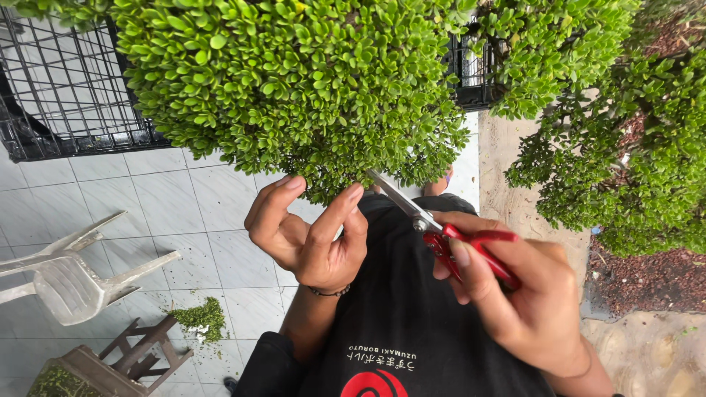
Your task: The person trims the leaves of a bonsai tree using red-handled pruning shears. They hold the foliage with one hand while cutting with the other, working around the tree's canopy.
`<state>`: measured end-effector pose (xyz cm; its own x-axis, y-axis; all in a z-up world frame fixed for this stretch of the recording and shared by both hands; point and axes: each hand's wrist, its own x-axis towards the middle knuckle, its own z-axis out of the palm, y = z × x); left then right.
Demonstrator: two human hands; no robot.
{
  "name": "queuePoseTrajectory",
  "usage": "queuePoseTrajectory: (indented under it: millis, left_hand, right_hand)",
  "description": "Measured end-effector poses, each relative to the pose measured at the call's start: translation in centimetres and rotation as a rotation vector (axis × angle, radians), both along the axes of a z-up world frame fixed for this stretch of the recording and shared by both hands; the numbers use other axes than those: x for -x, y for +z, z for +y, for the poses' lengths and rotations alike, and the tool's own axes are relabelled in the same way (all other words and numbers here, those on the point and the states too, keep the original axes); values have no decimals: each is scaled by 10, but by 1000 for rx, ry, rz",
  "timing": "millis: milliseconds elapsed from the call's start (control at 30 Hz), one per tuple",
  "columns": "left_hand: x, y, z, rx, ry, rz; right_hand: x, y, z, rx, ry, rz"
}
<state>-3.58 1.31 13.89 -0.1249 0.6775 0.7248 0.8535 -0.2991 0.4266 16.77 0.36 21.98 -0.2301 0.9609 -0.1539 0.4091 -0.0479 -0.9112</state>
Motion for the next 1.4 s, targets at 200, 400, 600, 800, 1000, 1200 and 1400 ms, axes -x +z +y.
queuePoseTrajectory:
  millis: [200,400,600,800,1000,1200,1400]
  left_hand:
    - [-3,-3,2,-23,-17,1]
    - [-4,-5,4,-48,-15,11]
    - [-3,-7,5,-39,-39,20]
    - [-3,-7,6,-42,-46,18]
    - [-3,-6,5,-35,-59,20]
    - [-4,-8,6,-58,-44,21]
    - [-5,-7,6,-56,-43,23]
  right_hand:
    - [3,-1,-18,-193,67,-178]
    - [13,0,-17,-304,56,-186]
    - [16,0,-16,-308,59,-185]
    - [19,1,-22,-300,30,-255]
    - [20,2,-23,-344,35,-215]
    - [20,2,-23,-345,36,-215]
    - [20,1,-22,-337,47,-208]
